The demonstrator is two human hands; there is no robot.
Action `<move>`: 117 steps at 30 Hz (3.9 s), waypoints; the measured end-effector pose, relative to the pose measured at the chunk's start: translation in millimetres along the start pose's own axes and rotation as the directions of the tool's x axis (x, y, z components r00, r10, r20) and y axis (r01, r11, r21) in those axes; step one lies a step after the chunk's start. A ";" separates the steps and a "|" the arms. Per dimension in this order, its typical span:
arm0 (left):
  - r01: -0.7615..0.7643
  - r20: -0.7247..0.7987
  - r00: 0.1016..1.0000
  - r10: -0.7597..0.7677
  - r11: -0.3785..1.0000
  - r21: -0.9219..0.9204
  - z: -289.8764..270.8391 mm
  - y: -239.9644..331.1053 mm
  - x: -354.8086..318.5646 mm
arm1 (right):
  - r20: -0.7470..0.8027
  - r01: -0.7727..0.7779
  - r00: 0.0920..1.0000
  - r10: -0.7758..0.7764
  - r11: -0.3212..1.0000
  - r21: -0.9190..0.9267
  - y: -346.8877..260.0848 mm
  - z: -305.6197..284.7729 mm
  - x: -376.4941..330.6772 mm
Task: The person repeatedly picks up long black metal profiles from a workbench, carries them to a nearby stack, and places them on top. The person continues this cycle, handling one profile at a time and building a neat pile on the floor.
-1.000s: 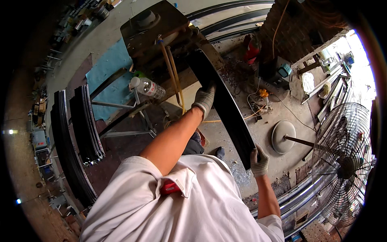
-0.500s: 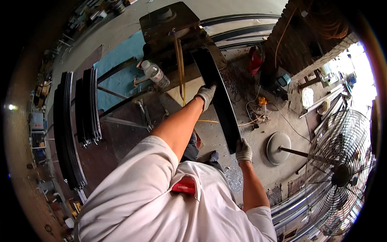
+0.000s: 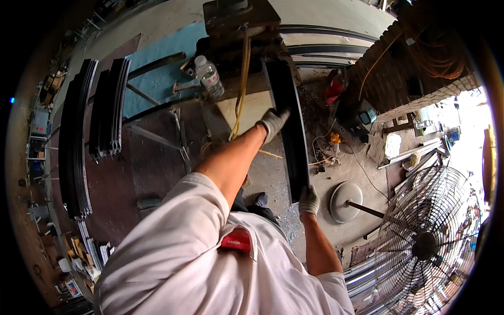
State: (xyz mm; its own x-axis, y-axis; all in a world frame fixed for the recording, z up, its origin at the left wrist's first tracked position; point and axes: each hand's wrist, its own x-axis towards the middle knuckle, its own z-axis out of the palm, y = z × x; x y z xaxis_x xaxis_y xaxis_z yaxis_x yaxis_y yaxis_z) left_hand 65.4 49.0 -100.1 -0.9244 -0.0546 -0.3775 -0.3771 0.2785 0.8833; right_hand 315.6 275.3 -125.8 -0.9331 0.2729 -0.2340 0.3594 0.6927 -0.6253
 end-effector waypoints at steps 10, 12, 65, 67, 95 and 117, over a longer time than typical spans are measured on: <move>-0.146 0.038 0.982 0.184 0.876 -0.460 54.5 -32.3 -134.4 | 0.008 0.105 0.994 -0.108 0.977 0.188 117.5 -57.3 -56.0; -0.132 0.002 0.989 0.148 0.894 -0.429 36.8 -17.4 -159.4 | -0.001 0.126 0.991 -0.130 0.959 0.255 113.1 -63.9 -58.1; 0.281 -0.596 0.803 -0.016 0.891 0.356 -699.3 -147.2 -104.9 | 0.351 -0.336 0.907 0.233 0.902 0.270 -220.9 209.5 -76.6; 0.309 -0.599 0.800 -0.027 0.875 0.373 -696.5 -141.8 -106.6 | 0.343 -0.343 0.909 0.238 0.893 0.290 -224.6 211.0 -81.2; 0.440 -0.708 0.681 -0.188 0.877 0.191 -616.4 -157.4 -232.5 | 0.565 -0.002 0.820 -0.088 0.988 0.156 -113.4 212.0 -65.8; 0.248 -0.604 0.797 -0.012 0.918 0.308 -620.3 -164.3 -242.5 | 0.468 0.219 0.818 -0.334 0.934 0.283 -488.5 340.1 -96.4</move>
State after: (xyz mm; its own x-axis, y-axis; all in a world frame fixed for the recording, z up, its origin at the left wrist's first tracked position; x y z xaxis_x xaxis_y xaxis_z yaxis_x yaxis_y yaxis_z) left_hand 316.3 -578.3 18.8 -0.7665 -0.6259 -0.1440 -0.5579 0.5378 0.6320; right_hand 227.1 -316.4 -51.0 -0.8876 -0.3203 -0.3308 0.1287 0.5173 -0.8461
